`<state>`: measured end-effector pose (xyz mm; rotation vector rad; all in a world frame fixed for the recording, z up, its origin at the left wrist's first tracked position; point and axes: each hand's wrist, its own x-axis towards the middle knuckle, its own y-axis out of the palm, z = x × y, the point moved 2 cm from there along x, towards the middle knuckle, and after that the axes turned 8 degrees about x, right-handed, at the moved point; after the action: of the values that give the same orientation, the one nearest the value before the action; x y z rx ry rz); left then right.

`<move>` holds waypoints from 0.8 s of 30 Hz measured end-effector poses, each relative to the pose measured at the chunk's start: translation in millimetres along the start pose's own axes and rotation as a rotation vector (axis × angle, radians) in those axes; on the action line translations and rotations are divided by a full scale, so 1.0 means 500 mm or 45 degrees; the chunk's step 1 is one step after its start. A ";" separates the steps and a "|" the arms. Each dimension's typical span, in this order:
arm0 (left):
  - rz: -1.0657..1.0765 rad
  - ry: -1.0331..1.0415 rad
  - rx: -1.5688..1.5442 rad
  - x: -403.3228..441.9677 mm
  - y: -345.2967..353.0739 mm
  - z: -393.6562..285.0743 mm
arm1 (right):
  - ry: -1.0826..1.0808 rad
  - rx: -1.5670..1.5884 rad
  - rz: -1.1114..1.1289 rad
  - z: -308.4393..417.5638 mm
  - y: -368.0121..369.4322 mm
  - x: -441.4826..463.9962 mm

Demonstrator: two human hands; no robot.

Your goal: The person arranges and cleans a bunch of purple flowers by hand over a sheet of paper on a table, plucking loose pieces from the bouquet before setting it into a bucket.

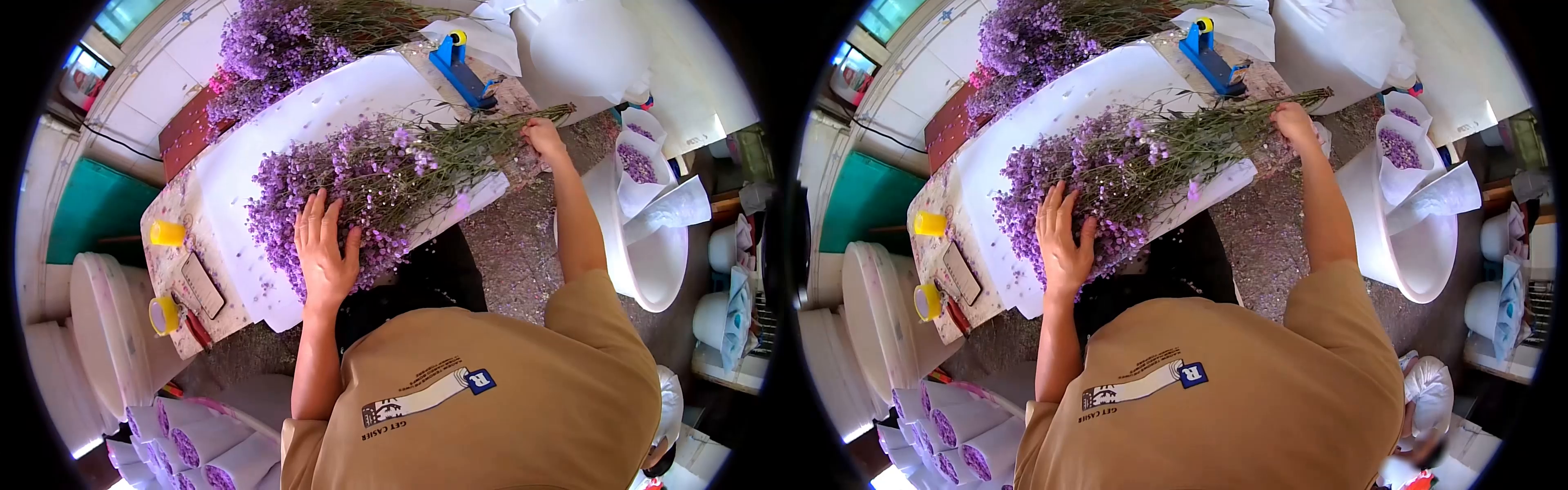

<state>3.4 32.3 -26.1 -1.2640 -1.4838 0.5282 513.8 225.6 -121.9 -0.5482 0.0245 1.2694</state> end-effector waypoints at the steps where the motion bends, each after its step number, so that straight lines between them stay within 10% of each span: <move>1: -0.002 -0.004 -0.004 -0.001 0.000 0.001 | -0.384 -0.279 0.032 -0.004 -0.009 0.007; 5: -0.013 -0.019 -0.026 -0.002 -0.003 0.005 | -0.830 -0.578 0.073 0.006 -0.066 -0.033; 11: -0.039 -0.001 -0.057 -0.004 -0.006 0.007 | -0.721 -0.364 -0.789 -0.064 -0.312 -0.092; 13: -0.059 -0.006 -0.033 -0.006 -0.030 -0.001 | -0.220 -0.208 -0.568 -0.133 -0.344 -0.138; 20: 0.017 0.293 -0.737 -0.068 -0.148 -0.077 | -0.575 -0.582 -0.313 -0.073 -0.183 -0.235; 24: 0.747 -0.237 -1.413 -0.162 -0.076 -0.056 | -0.712 -0.051 -0.098 0.160 0.003 -0.243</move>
<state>2.1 -61.2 -19.6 -2.6182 -1.5842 0.1466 451.7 149.0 -14.8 -0.2113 -0.4851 1.3123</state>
